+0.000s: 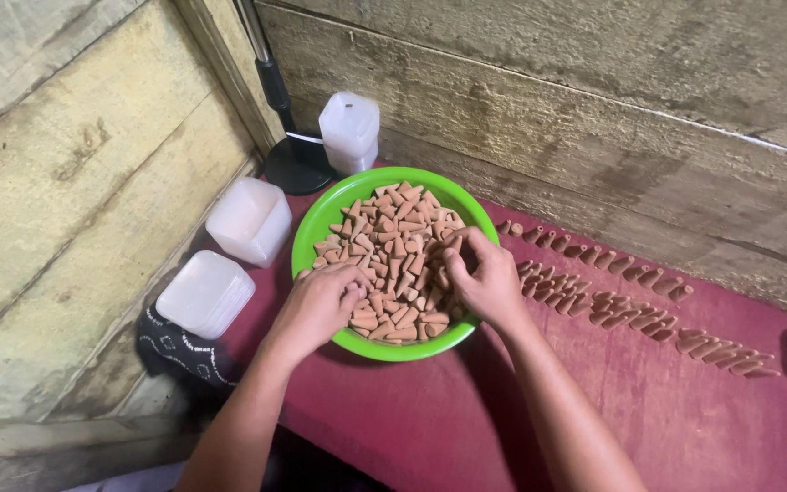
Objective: The person organizes a large quantity of incense cones by taking them from a green bowl and arranging them into neat rows on a red surface.
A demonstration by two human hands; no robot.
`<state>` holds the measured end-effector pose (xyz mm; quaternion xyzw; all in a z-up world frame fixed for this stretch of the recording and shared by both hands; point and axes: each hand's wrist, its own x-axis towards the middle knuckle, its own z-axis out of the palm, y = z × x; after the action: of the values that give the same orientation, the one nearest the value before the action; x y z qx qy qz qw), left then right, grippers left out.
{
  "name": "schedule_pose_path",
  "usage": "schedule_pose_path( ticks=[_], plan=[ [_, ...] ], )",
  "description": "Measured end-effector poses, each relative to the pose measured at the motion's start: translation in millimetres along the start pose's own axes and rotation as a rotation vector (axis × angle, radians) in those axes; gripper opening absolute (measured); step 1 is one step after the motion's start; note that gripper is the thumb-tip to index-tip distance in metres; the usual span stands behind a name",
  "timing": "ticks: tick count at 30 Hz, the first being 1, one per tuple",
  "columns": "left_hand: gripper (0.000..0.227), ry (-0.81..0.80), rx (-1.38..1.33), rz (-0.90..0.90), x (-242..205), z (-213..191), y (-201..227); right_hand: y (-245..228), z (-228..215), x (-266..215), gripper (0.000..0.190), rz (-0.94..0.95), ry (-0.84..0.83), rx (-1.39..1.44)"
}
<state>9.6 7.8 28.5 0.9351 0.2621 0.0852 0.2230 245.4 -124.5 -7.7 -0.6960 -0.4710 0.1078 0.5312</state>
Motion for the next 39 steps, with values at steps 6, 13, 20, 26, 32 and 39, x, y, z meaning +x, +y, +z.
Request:
schedule_pose_path(
  ticks=[6, 13, 20, 26, 32, 39],
  plan=[
    [0.021, 0.106, -0.86, -0.105, -2, -5, 8, 0, -37, -16, 0.022, -0.003, -0.013, 0.374],
    [0.023, 0.108, -0.927, -0.019, -6, 19, 29, -9, -80, -87, 0.035, 0.091, -0.094, 0.483],
    [0.021, 0.092, -0.637, 0.122, -22, 42, 109, 24, -141, -178, 0.019, 0.43, -0.094, 0.229],
    [0.015, -0.084, -0.526, 0.276, -2, 78, 157, 48, -194, -211, 0.014, 0.498, 0.058, 0.073],
    [0.012, -0.138, -0.508, 0.492, 38, 136, 203, 57, -221, -198, 0.016, 0.458, 0.247, -0.185],
    [0.012, 0.057, -0.142, 0.654, 80, 203, 230, 93, -223, -187, 0.017, 0.255, 0.178, -0.312]
  ],
)
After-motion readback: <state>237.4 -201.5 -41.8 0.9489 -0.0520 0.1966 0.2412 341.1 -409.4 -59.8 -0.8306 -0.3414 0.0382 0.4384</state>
